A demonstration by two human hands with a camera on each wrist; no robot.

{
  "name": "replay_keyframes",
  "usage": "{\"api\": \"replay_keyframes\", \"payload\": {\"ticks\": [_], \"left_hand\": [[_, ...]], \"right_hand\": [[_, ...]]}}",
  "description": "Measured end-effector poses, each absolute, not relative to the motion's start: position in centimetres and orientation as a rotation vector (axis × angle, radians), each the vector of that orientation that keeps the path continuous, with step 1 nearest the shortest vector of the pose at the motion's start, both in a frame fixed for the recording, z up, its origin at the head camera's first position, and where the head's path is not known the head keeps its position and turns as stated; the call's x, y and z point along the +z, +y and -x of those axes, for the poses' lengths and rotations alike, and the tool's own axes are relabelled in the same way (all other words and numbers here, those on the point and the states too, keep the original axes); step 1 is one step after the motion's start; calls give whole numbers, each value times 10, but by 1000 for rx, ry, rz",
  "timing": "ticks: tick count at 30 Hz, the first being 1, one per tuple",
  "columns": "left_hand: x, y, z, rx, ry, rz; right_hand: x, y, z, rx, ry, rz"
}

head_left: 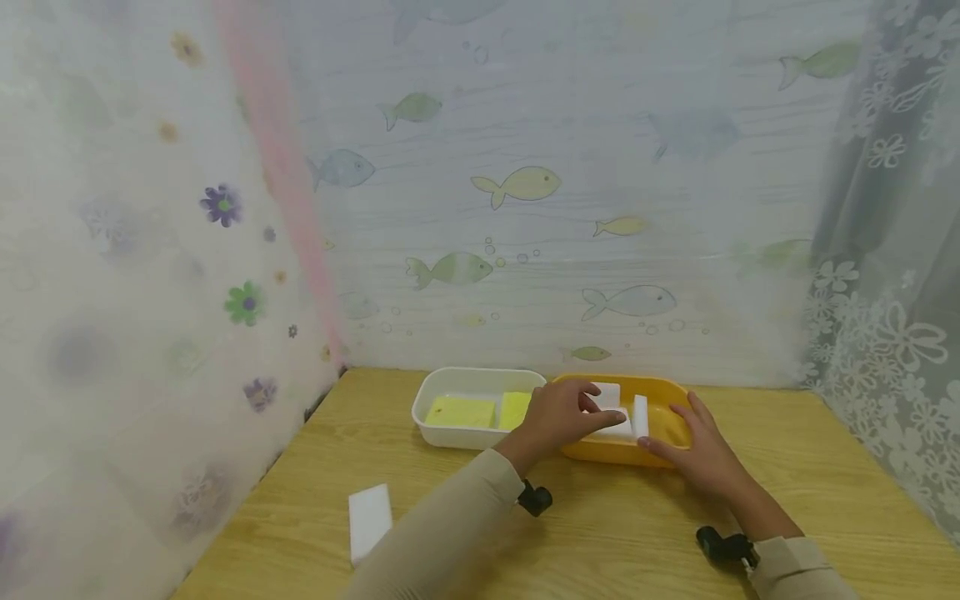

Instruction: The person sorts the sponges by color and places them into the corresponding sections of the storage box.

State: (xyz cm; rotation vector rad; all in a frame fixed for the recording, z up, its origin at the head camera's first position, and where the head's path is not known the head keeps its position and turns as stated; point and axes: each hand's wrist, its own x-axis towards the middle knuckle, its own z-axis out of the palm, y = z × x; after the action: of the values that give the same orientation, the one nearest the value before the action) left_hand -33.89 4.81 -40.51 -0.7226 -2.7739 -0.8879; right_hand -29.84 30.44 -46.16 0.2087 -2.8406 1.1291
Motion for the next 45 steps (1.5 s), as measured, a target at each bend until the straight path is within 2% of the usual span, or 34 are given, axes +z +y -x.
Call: {"api": "replay_keyframes", "payload": {"ticks": [9, 18, 31, 45], "left_hand": [[-395, -6, 328, -990, -2741, 740], [-389, -74, 293, -1067, -2727, 757], [-389, -174, 273, -1190, -2702, 517], [-418, -265, 267, -1228, -2887, 623]], "right_hand": [[-463, 305, 299, 1095, -2865, -202], [-463, 300, 297, 1103, -2851, -227], [-466, 301, 297, 1092, -2867, -225], [-460, 302, 296, 1101, -2876, -214]]}}
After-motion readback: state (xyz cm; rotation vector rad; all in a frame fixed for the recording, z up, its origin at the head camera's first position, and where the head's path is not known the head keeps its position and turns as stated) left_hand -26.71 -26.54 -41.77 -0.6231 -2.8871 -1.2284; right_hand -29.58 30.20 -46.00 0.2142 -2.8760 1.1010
